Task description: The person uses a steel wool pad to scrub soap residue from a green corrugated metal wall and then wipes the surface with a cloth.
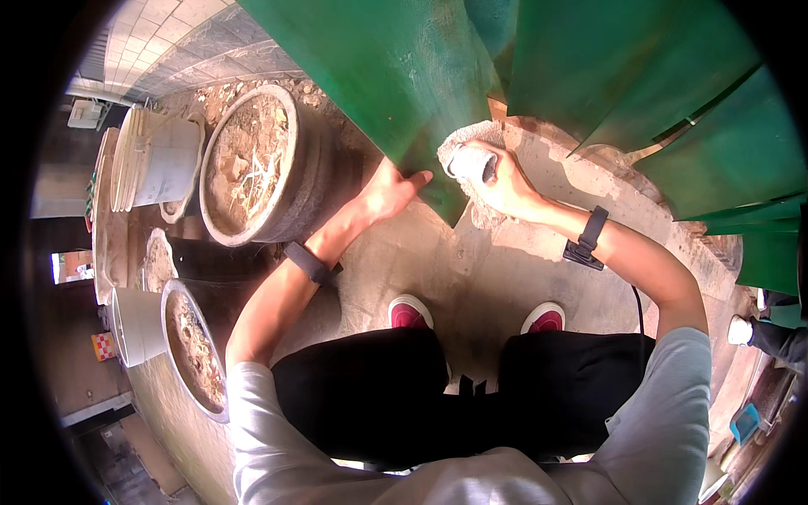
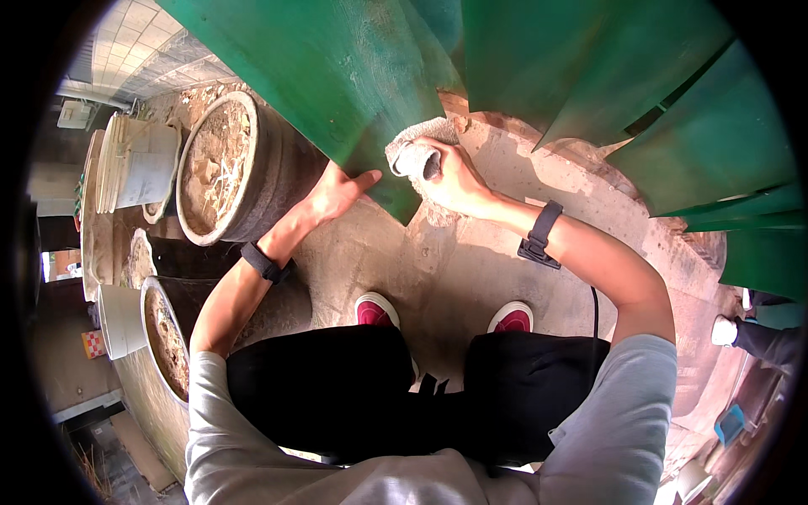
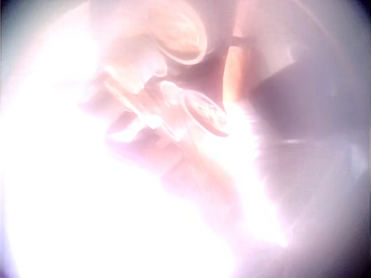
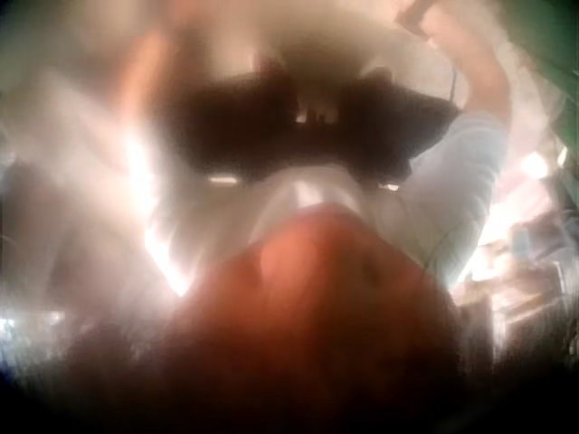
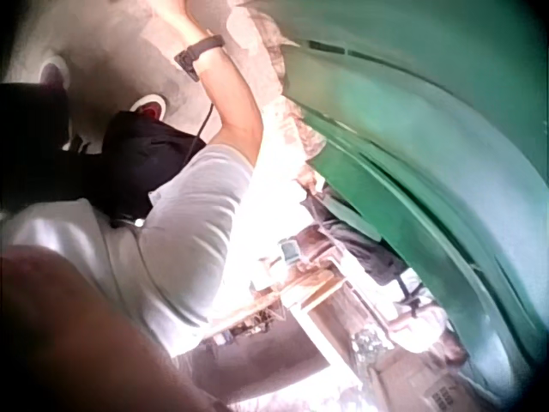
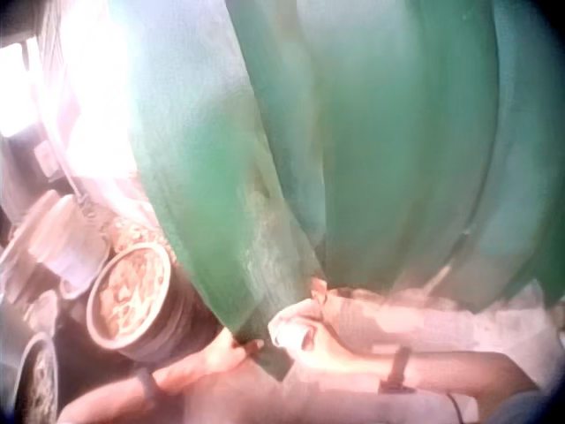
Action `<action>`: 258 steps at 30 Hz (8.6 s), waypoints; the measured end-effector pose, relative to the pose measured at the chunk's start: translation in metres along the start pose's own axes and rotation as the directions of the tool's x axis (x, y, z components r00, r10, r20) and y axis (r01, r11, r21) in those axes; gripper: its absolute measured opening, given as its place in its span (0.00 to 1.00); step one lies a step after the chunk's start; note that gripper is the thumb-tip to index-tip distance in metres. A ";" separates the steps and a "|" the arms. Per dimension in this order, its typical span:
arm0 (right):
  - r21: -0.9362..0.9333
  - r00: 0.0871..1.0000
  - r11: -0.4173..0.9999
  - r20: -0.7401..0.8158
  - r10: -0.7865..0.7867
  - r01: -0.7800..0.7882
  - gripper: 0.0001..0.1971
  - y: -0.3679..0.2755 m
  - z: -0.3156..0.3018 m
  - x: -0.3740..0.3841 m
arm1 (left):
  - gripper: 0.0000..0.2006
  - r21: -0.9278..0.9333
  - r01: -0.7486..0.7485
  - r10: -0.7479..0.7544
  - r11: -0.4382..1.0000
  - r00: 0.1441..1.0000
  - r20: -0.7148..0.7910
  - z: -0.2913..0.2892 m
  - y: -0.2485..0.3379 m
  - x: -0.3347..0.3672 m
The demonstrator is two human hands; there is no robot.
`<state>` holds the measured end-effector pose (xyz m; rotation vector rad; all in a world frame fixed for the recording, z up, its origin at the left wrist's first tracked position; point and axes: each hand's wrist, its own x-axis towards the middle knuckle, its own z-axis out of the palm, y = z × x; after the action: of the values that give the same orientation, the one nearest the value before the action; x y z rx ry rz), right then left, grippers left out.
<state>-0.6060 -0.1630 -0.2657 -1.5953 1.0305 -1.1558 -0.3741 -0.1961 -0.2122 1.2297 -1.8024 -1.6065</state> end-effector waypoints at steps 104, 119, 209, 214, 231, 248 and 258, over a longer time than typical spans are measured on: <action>0.032 0.994 0.998 -0.086 0.060 -0.057 0.17 -0.008 -0.024 0.007 | 0.48 -0.449 -0.303 0.322 0.841 0.946 -0.037 0.006 0.061 0.008; -0.239 0.812 0.808 -0.111 -0.573 0.538 0.24 -0.119 -0.004 0.050 | 0.41 -0.661 -0.180 0.291 0.729 0.955 0.061 0.013 0.092 0.001; -0.410 0.954 0.888 0.110 0.277 -0.211 0.18 0.047 -0.016 0.000 | 0.53 -0.422 -0.378 0.406 0.824 0.914 -0.025 0.011 0.096 0.016; -0.295 0.998 0.955 -0.038 -0.046 0.033 0.16 -0.022 -0.040 -0.003 | 0.30 -0.456 -0.146 0.149 0.878 0.988 -0.028 0.001 0.069 0.034; -0.328 0.877 0.861 -0.155 -0.454 0.388 0.25 -0.056 0.005 0.068 | 0.48 -0.696 0.075 -0.051 0.714 0.997 0.055 0.013 0.061 0.038; -0.394 0.884 0.915 -0.392 -0.255 0.089 0.16 -0.018 -0.099 -0.005 | 0.44 -0.539 0.056 -0.066 0.840 0.998 0.001 0.005 0.019 0.032; -0.372 0.958 0.902 -0.093 -0.271 0.219 0.28 -0.064 0.010 0.046 | 0.47 -0.777 0.255 -0.060 0.575 0.961 0.271 0.028 0.042 0.013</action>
<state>-0.5785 -0.1880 -0.1955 -2.0001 1.2115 -1.3214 -0.4171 -0.1940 -0.1823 0.7808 -0.7925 -2.3502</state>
